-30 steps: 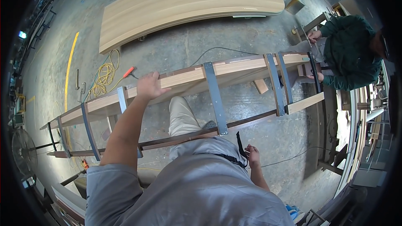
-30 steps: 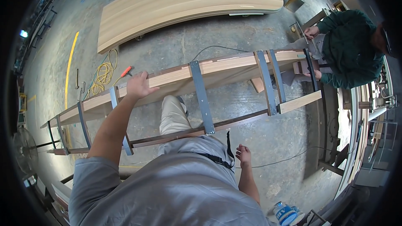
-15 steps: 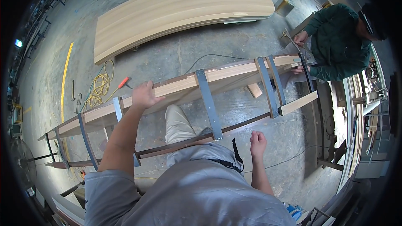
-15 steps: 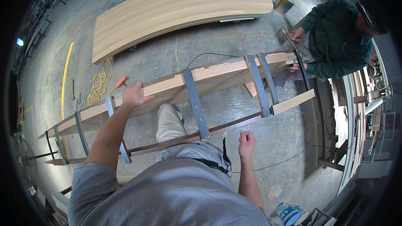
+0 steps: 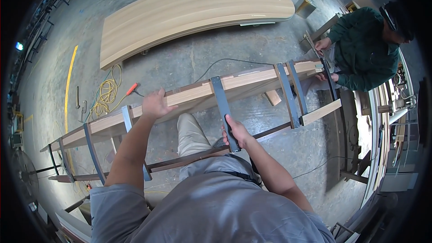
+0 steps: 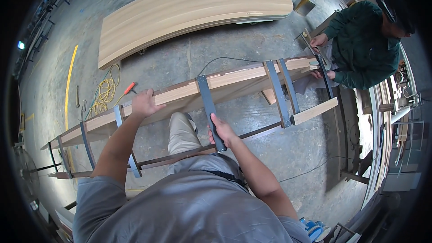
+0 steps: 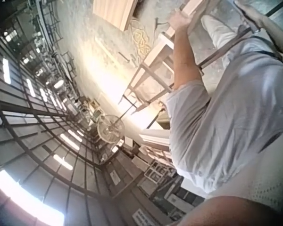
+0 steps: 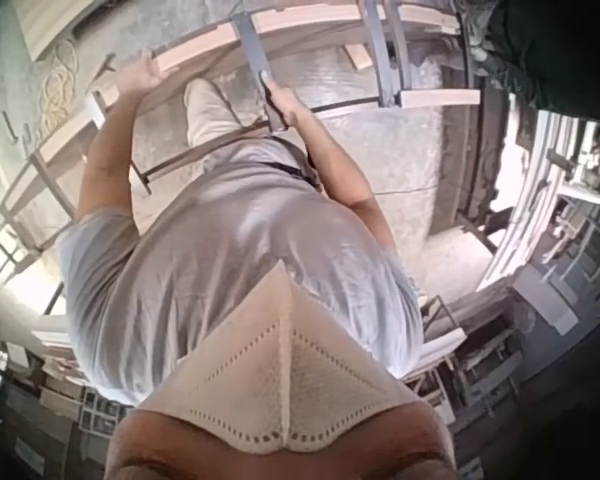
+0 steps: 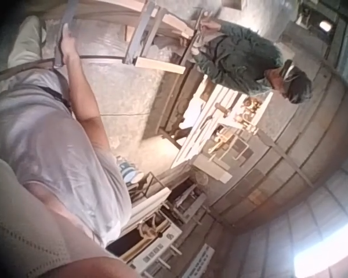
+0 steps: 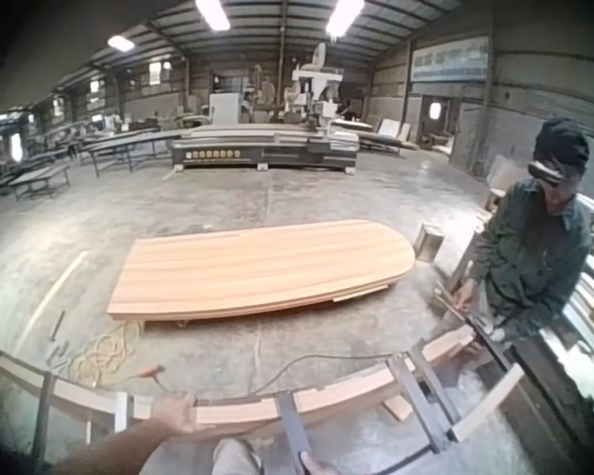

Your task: Assembling a wooden frame by positioning components, securing them with bar clamps, and using a router for finishing.

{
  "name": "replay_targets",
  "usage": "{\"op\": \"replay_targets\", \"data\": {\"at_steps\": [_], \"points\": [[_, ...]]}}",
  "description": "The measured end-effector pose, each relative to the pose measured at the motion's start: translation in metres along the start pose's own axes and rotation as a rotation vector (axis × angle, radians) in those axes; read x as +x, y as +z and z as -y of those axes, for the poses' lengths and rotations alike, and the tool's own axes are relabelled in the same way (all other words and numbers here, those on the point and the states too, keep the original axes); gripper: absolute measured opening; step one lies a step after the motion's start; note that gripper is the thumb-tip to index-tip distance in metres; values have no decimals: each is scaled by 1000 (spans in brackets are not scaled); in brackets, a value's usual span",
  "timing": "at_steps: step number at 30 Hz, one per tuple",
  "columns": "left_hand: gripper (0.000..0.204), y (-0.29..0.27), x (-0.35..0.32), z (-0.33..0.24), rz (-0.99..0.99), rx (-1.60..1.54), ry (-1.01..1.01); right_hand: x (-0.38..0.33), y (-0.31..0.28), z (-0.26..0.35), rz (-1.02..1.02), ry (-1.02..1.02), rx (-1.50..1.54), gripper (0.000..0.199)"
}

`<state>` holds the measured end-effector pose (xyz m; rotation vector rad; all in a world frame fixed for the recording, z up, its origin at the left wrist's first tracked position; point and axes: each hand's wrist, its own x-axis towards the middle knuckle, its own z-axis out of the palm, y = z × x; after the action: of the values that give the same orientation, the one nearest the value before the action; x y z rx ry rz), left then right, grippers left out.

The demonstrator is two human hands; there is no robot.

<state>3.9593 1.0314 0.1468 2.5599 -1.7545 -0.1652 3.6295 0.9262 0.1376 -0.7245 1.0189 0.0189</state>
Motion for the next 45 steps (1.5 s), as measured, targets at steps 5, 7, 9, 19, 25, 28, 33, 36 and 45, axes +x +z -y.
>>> {"op": "replay_targets", "data": {"at_steps": [5,7,9,19,25,28,33,36,45], "points": [[70,-1,1,1,14,-23,1,-3,9,3,-80,-5,-20,57],[71,-1,0,0,12,-26,-6,-4,10,2,-110,-6,-32,57],[71,-1,1,0,18,-17,-13,-1,9,1,-115,-1,-34,57],[70,11,5,-1,-102,-23,38,-1,4,-1,-135,-14,-36,56],[66,3,-3,1,-61,-19,-7,2,11,-3,-112,-69,-61,57],[66,4,0,-4,-68,-21,-16,1,9,-2,-135,-80,-70,57],[66,2,4,-7,-16,-7,-32,-2,8,1,-111,-50,-49,54],[66,4,2,-4,-49,-17,-17,-4,7,1,-85,-58,-30,54],[67,3,2,-6,-25,-16,-33,0,8,-1,-128,-76,-43,55]]}}
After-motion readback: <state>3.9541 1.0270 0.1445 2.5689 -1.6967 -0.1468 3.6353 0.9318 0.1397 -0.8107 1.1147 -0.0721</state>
